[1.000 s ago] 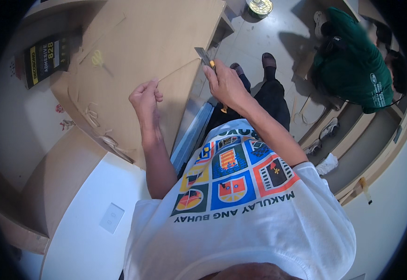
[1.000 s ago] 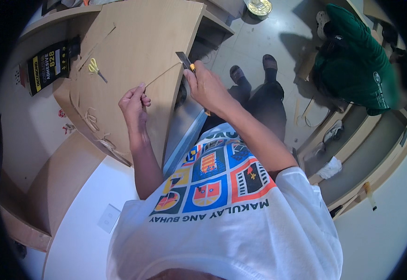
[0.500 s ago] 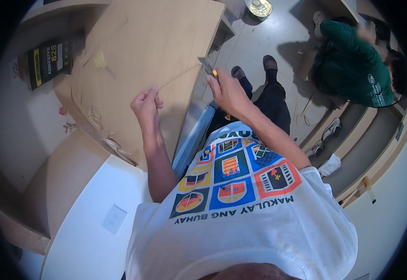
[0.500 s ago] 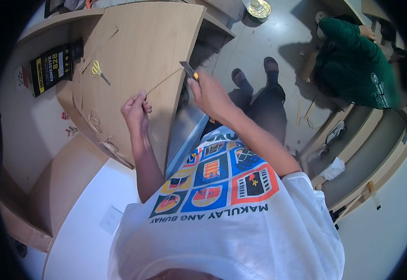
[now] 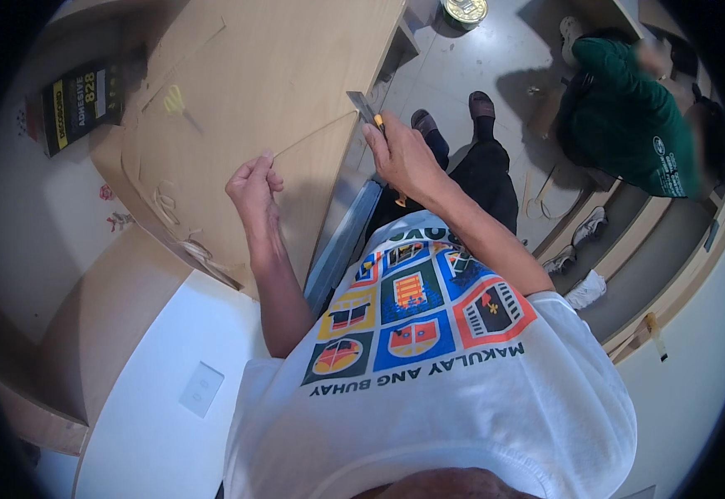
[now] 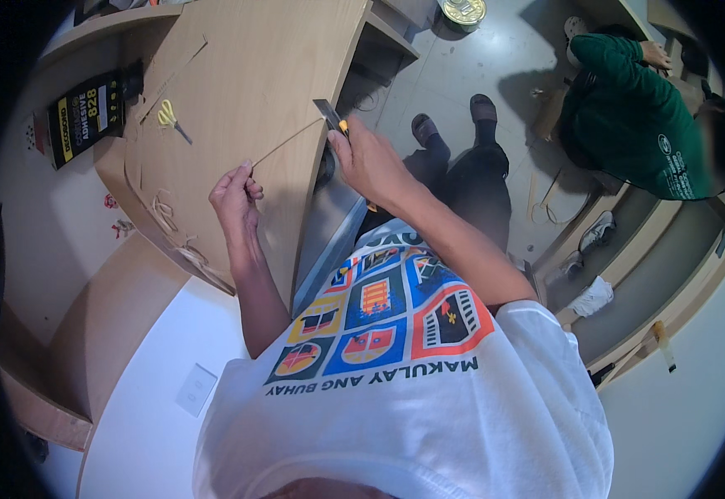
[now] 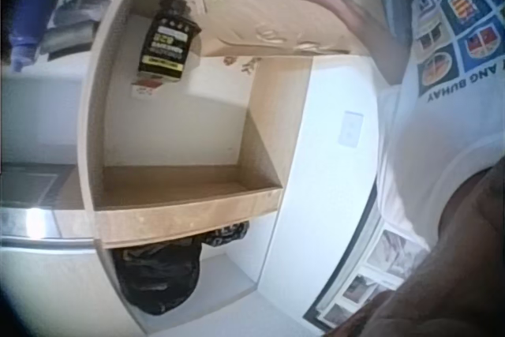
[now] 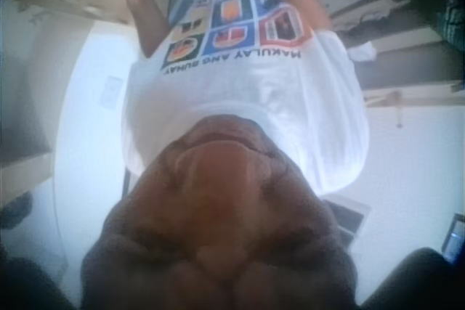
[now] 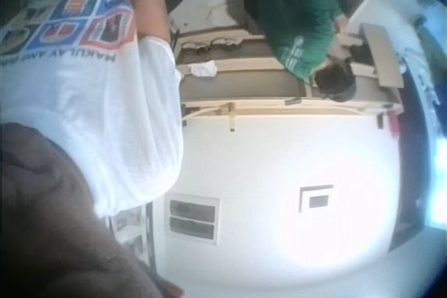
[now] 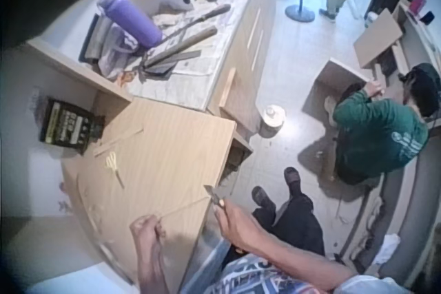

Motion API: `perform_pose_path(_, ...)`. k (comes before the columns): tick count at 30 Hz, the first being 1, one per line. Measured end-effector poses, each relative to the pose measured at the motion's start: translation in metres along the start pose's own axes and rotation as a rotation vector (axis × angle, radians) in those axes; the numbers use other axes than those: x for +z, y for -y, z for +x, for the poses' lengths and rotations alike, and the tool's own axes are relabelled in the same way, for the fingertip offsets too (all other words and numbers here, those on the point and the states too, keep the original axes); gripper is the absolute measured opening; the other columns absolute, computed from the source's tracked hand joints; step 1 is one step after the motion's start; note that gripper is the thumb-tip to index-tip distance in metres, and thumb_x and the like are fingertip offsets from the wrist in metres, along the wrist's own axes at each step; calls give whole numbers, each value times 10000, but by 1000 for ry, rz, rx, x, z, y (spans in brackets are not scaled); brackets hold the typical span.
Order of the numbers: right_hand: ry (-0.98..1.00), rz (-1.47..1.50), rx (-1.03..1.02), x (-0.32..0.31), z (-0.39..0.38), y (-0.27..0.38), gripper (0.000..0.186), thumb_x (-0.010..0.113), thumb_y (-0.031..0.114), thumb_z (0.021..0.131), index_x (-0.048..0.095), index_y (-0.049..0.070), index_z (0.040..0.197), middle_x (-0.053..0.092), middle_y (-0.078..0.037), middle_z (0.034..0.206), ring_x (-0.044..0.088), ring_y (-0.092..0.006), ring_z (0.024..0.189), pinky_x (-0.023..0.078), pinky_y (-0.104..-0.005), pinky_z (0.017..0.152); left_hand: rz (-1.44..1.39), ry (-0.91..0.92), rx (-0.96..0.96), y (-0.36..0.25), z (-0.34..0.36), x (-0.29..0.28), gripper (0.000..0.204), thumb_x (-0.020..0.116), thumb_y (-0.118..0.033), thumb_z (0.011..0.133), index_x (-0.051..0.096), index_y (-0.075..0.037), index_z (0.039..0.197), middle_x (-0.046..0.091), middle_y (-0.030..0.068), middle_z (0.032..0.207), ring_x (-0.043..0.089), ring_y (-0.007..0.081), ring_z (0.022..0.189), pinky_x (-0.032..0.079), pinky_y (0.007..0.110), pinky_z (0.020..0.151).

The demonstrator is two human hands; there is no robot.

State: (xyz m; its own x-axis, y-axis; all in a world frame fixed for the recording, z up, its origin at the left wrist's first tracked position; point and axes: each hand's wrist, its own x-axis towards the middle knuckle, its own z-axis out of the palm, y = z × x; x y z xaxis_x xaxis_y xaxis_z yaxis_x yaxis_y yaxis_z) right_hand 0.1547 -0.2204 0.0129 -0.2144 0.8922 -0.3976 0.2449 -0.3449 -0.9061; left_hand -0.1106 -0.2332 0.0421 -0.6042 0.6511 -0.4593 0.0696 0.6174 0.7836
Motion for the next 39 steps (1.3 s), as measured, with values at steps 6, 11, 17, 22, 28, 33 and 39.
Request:
perform_pose_path(6, -38, -2, -29, 3, -7, -11, 315, 541, 265, 1063, 506, -39, 987, 595, -320, 747, 616, -542, 793, 467, -553, 662, -2, -54, -25, 4, -8, 1, 176, 790, -111, 890, 700, 17, 809, 598, 50, 608, 544, 132, 492, 429, 268, 469)
perform_pose_path(11, -54, 23, -32, 3, -3, -8, 311, 542, 260, 1062, 502, -37, 979, 594, -309, 740, 612, -537, 770, 464, -550, 661, -27, -41, 5, 2, -9, 6, 154, 777, -88, 892, 697, 26, 826, 590, 51, 606, 542, 133, 493, 425, 273, 466)
perform_pose_path(17, -12, 19, 7, 5, -16, -14, 319, 547, 265, 1062, 502, -40, 978, 584, -304, 717, 609, -531, 761, 460, -538, 652, -27, -38, -7, 11, -10, -2, 162, 780, -106, 912, 677, -3, 843, 581, 34, 629, 545, 129, 494, 440, 260, 466)
perform_pose_path(22, -33, 21, -19, 8, -10, -10, 318, 538, 267, 1064, 498, -37, 979, 591, -306, 731, 610, -540, 765, 464, -541, 646, -23, -97, -22, 14, -13, -19, 162, 779, -98, 903, 684, 15, 836, 577, 39, 612, 538, 133, 494, 437, 265, 476)
perform_pose_path(28, 27, -9, -3, 8, -23, -12, 313, 537, 256, 1065, 487, -51, 1032, 626, -352, 809, 600, -578, 812, 452, -611, 693, -33, -103, -55, 20, -13, -27, 171, 794, -123, 901, 681, -2, 858, 583, 33, 620, 543, 128, 497, 436, 262, 469)
perform_pose_path(33, 6, -3, -73, 22, -18, -10, 320, 537, 287, 1067, 506, -27, 1015, 604, -317, 753, 612, -541, 761, 469, -560, 652, -59, -100, -55, 36, -10, -53, 180, 797, -144, 898, 694, 1, 873, 586, 33, 626, 550, 124, 513, 457, 270, 487)
perform_pose_path(39, -14, 70, 218, -34, -6, 15, 390, 499, 385, 1079, 560, 1, 1113, 626, -105, 707, 658, -218, 620, 524, -387, 568, -8, 8, -7, 39, -12, -73, 203, 744, -202, 970, 679, -14, 928, 605, 18, 678, 585, 110, 575, 504, 248, 513)
